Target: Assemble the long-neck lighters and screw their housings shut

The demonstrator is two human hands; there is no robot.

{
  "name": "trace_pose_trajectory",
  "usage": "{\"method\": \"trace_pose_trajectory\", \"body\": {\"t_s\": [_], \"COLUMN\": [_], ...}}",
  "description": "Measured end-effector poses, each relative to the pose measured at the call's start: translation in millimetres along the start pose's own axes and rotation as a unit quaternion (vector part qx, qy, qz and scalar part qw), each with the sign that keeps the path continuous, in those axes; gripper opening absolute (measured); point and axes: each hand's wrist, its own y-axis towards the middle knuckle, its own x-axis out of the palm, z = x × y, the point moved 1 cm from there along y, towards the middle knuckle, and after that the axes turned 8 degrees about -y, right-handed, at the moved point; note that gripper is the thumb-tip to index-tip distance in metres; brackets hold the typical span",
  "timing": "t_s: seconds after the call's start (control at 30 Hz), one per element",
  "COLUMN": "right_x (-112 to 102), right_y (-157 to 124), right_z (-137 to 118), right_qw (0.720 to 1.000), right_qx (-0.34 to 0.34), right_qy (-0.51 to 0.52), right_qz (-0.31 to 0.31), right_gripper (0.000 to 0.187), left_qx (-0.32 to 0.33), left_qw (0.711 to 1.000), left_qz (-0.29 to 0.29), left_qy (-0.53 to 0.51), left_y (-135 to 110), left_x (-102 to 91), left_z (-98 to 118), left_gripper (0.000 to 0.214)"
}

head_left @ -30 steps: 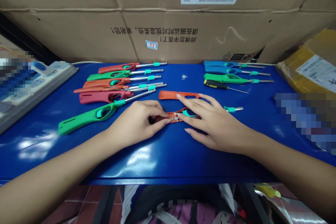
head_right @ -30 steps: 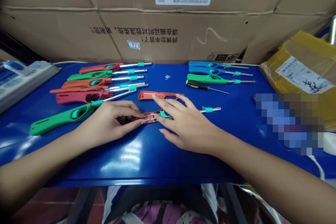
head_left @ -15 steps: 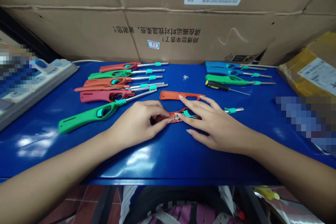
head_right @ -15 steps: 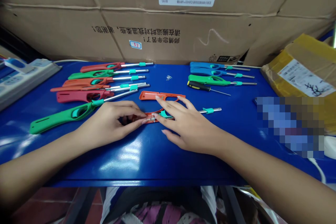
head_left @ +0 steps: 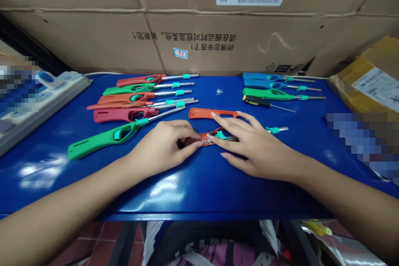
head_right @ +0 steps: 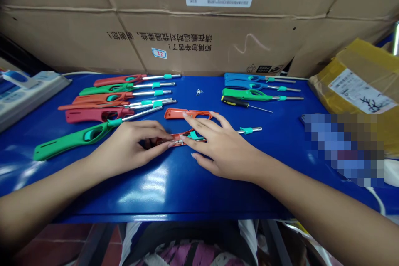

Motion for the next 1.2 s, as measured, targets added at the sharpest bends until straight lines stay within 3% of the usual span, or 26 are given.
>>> {"method": "trace_pose_trajectory", "body": {"t_s": [0.2,0.37,0.5,0.6,0.73,1.2], "right_x": [3,1,-4,-7,-5,-1], "right_y": [-2,0,2,3,3,3], "right_z": [0,11,24,26,22,18], "right_qw": [1.0,0.994,0.978,0.978,0.983,0.982], "right_qx": [0.008,0.075,0.138,0.127,0.111,0.125], "right_qy": [0.022,0.064,0.103,0.133,0.141,0.134], "right_qz": [-0.007,0.053,0.119,0.095,0.039,0.038], "right_gripper": [0.043,0.047,0.026,0.008,0.007,0.004], "left_qx": [-0.005,-0.001,-0.007,0.037,0.089,0.091], "left_qw": [1.0,1.0,0.998,0.993,0.988,0.988], "left_qz": [0.0,-0.019,0.007,0.014,-0.016,-0.032], "left_qy": [-0.01,0.009,0.062,0.111,0.122,0.12], "left_y": [0,-1,-2,-3,-2,-1], "left_x": [1.9,-0.3,-2.9,-1.5,6.6,17.6], "left_z": [-2,-3,0,5,8,-1], "left_gripper": [0.015,0.015,0.026,0.03,0.029,0.032]}}
